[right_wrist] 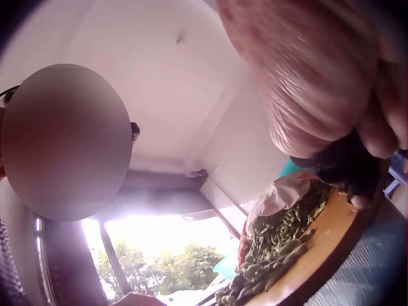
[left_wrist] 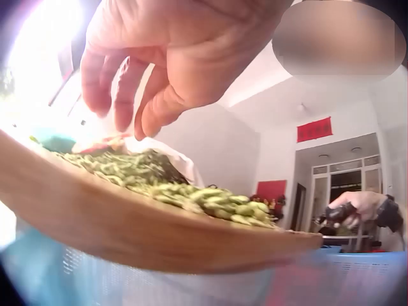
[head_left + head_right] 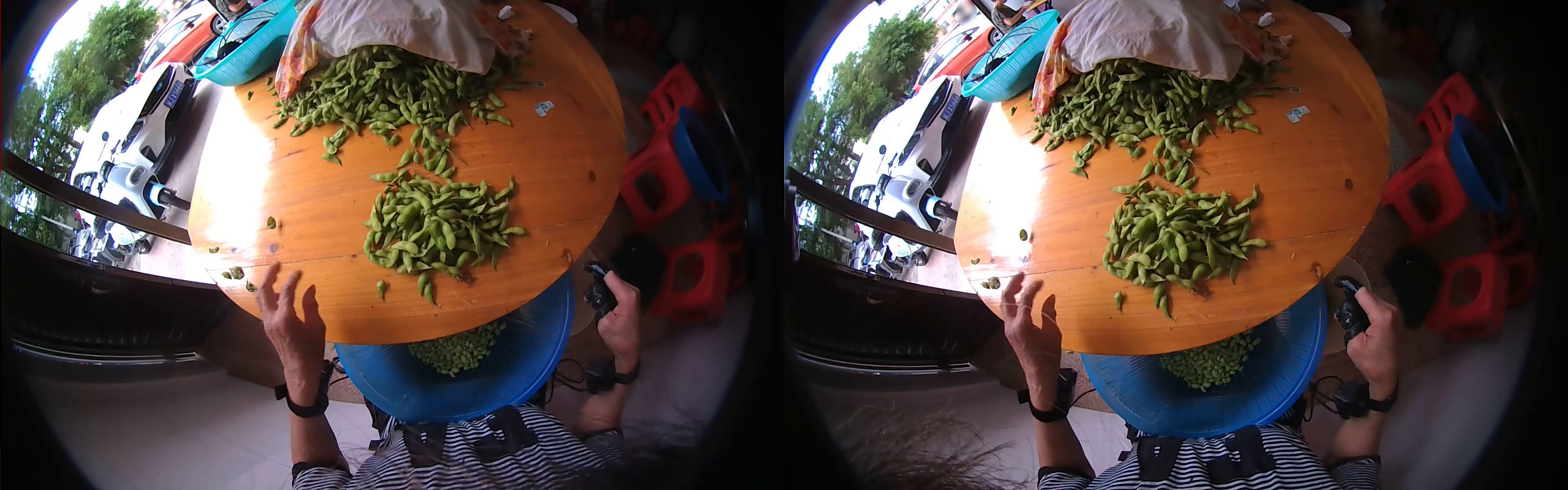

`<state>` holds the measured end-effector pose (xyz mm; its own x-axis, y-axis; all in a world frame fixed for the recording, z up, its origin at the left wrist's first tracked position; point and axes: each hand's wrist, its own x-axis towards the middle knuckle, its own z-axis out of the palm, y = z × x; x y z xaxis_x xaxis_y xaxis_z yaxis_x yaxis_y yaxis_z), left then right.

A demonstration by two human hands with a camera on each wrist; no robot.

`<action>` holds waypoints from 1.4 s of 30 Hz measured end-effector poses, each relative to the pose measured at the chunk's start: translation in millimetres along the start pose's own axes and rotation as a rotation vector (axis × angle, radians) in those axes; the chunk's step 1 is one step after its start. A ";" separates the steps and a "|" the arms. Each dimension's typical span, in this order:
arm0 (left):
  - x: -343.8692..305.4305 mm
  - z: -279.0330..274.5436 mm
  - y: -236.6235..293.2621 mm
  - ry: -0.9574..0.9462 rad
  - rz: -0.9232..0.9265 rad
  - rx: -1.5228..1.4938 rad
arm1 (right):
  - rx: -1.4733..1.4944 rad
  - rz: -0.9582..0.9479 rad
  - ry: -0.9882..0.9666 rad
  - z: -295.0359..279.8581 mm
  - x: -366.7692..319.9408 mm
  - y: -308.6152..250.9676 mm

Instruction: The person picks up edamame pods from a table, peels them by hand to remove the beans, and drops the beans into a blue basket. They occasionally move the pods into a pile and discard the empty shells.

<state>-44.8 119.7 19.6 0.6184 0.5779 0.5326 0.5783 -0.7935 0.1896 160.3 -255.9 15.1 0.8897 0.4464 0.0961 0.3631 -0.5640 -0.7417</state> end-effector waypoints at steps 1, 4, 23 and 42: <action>-3.9 1.6 5.8 -0.126 0.009 -0.260 | 0.017 -0.003 -0.010 3.8 1.3 -3.4; -14.4 19.4 34.6 -0.302 -0.007 -0.467 | 0.022 -0.051 -0.046 8.0 3.2 -17.2; -29.7 6.6 96.8 -0.843 -0.555 -1.488 | 0.564 -0.149 -0.437 84.5 -14.3 -66.5; -62.9 10.4 130.4 -1.020 -0.818 -1.689 | 0.498 -0.223 -0.336 87.5 -17.6 -62.5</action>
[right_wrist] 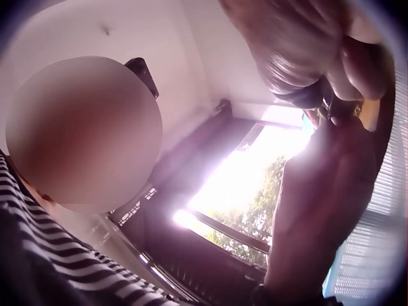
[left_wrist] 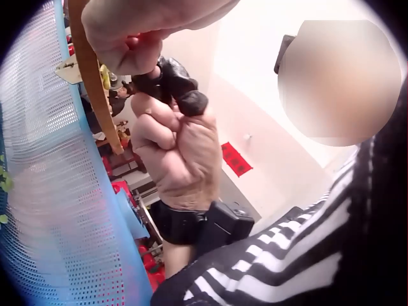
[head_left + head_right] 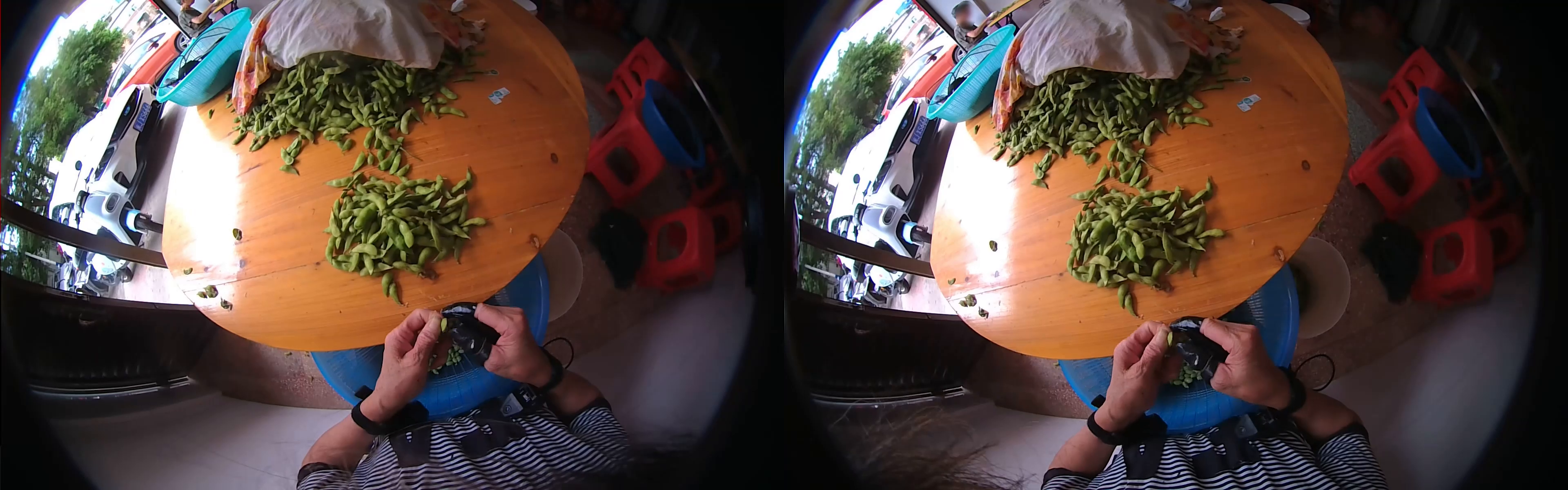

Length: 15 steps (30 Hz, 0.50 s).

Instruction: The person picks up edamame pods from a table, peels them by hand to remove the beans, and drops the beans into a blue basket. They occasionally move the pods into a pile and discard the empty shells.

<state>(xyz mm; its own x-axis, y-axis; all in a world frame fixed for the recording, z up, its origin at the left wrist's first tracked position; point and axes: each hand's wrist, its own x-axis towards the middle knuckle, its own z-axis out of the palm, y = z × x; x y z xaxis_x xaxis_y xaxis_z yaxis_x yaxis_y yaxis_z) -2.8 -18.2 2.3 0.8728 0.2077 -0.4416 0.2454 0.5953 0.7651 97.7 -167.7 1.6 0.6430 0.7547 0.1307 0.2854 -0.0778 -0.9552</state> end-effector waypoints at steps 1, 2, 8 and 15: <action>0.6 0.5 -0.7 0.000 0.000 -0.001 | 0.000 0.000 -0.001 0.7 0.0 -1.0; 1.4 0.7 -1.6 0.030 0.030 0.001 | 0.002 -0.031 0.005 2.5 -0.2 -2.3; 3.2 0.0 -15.6 0.143 0.247 0.230 | 0.087 0.048 -0.014 5.5 -3.5 -4.7; 0.8 -6.5 -18.0 0.084 0.385 0.578 | 0.048 0.114 0.064 6.9 -1.7 1.4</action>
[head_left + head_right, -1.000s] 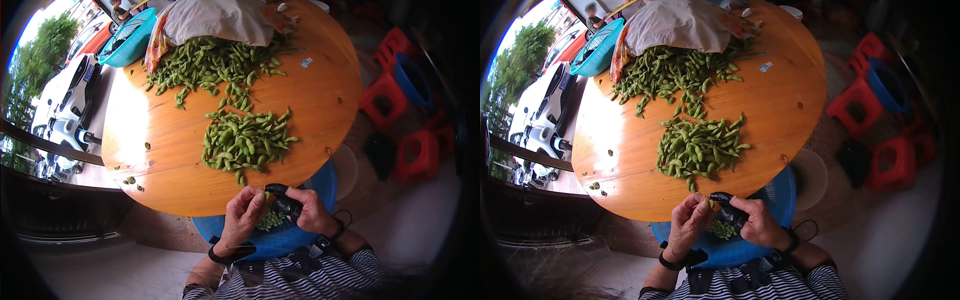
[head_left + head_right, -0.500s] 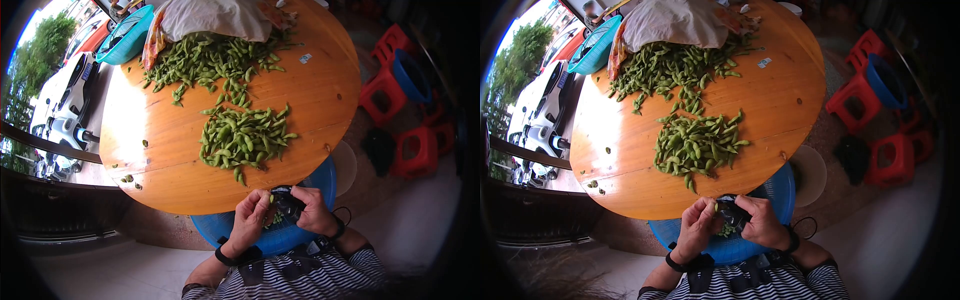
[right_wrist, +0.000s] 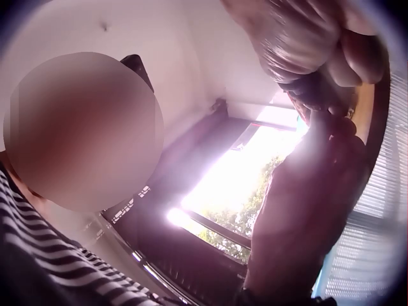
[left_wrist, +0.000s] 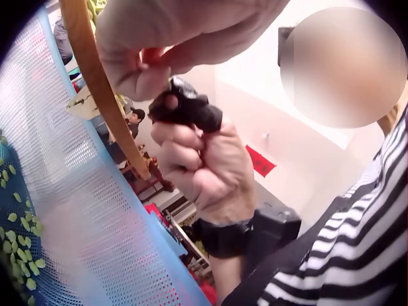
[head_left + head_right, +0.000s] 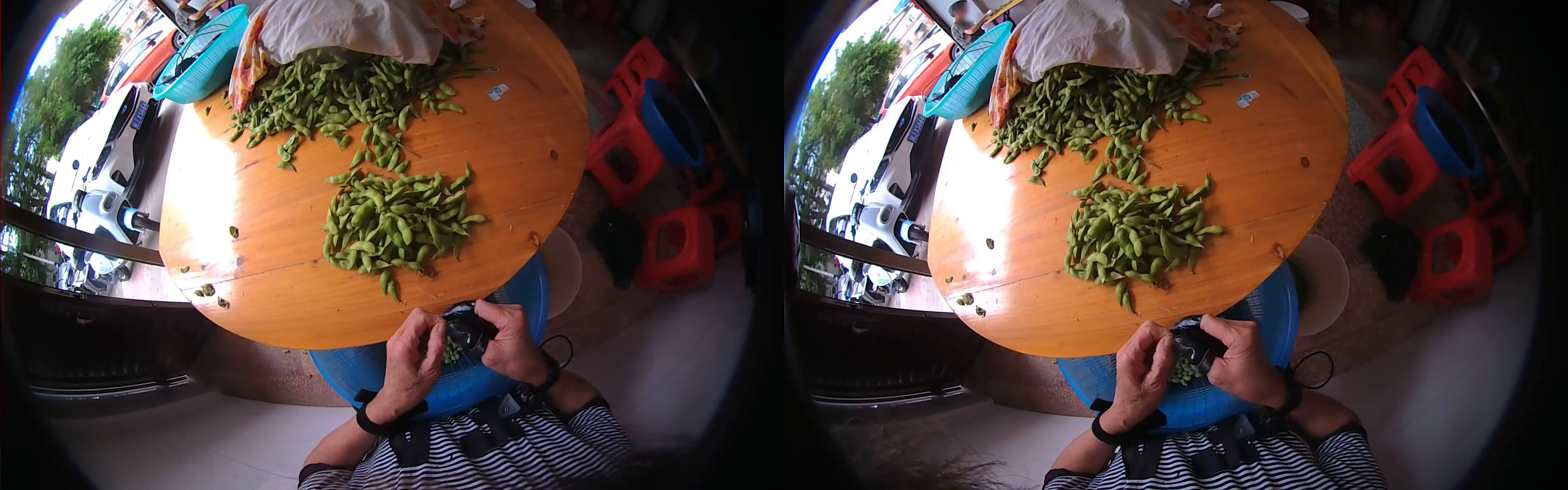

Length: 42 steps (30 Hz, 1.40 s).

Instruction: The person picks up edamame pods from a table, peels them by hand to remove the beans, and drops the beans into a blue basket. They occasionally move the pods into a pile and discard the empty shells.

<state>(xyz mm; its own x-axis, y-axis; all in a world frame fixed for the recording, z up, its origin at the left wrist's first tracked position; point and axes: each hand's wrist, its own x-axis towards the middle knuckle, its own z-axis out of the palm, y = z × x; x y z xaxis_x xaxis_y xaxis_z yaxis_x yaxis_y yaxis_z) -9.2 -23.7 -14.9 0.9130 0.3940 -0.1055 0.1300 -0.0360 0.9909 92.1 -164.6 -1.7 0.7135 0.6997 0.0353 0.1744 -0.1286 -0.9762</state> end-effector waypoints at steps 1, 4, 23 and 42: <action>0.3 -2.8 2.7 0.000 0.000 0.000 | 0.000 0.000 0.000 -1.8 1.8 -1.7; 1.4 -14.1 5.4 -0.180 -0.232 -0.267 | -0.064 -0.067 0.012 -6.3 3.0 -4.7; 9.1 -8.9 23.4 -0.228 -0.071 -0.093 | -0.119 -0.165 0.065 -11.2 1.2 2.9; 37.9 -48.1 5.9 0.258 0.421 1.022 | -0.640 0.065 0.472 -107.9 -29.1 19.2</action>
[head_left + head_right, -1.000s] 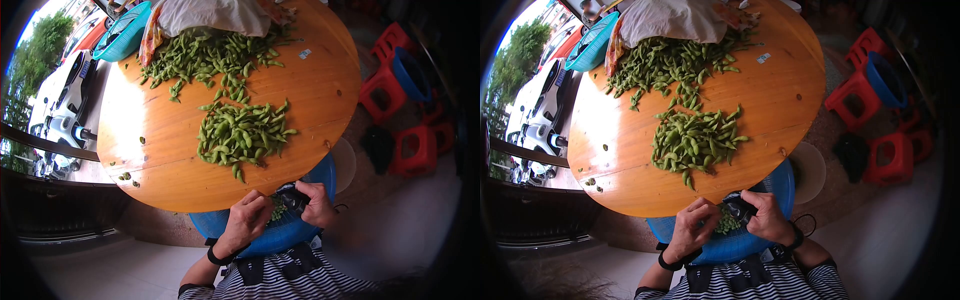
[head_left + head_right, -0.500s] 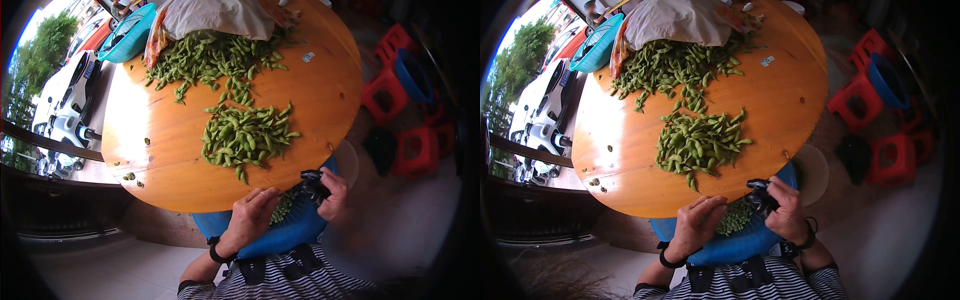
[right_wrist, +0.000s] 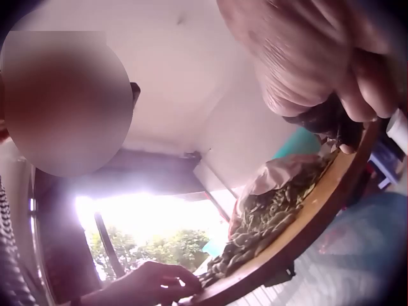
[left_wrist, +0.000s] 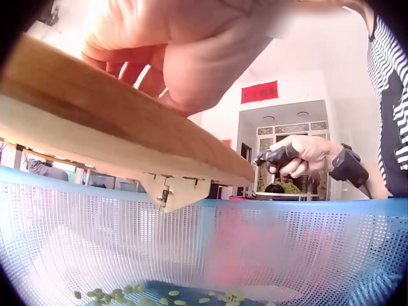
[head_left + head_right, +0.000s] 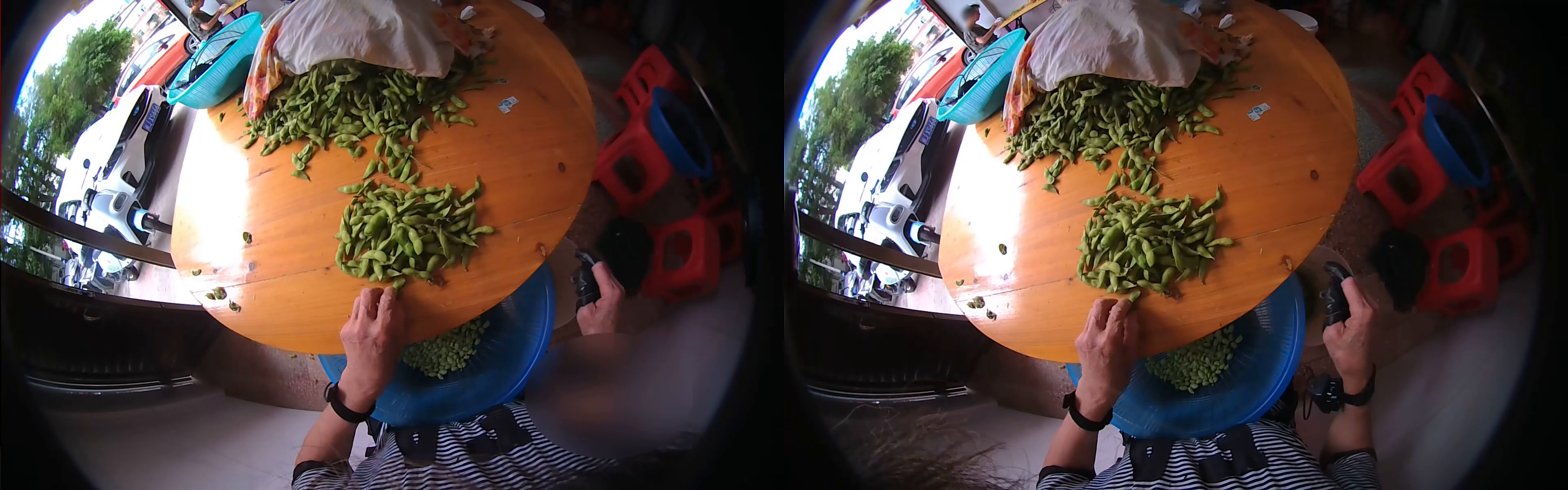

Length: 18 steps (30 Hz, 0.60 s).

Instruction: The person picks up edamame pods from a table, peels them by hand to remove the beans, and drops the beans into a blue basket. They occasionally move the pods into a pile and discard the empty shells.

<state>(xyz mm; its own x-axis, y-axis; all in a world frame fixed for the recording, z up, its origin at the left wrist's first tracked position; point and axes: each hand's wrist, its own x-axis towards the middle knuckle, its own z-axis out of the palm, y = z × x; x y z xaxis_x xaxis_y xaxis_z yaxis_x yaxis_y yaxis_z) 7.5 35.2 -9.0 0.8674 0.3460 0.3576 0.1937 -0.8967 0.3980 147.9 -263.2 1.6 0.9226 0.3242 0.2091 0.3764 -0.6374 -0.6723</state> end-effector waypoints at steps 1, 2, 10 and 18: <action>-1.9 1.4 -0.3 0.050 0.056 0.062 | 0.107 0.003 -0.066 7.3 0.0 -10.1; -2.5 -0.1 0.1 0.052 0.059 0.063 | 0.242 -0.001 -0.102 18.7 0.3 -28.1; -12.5 -16.3 12.4 -0.325 -0.626 -1.287 | 0.763 -0.051 -0.614 70.8 -6.6 -89.8; -20.3 0.0 28.0 -0.280 -0.540 -1.235 | 0.862 0.036 -0.699 77.6 -11.0 -85.7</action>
<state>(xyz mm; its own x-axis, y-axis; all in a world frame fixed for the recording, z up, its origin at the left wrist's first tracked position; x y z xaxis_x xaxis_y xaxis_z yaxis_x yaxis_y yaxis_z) -4.6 3.2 -5.1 0.9062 0.3714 -0.2020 0.1317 0.2060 0.9696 99.0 -157.9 1.8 0.5785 0.8113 -0.0846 -0.0852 -0.0431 -0.9954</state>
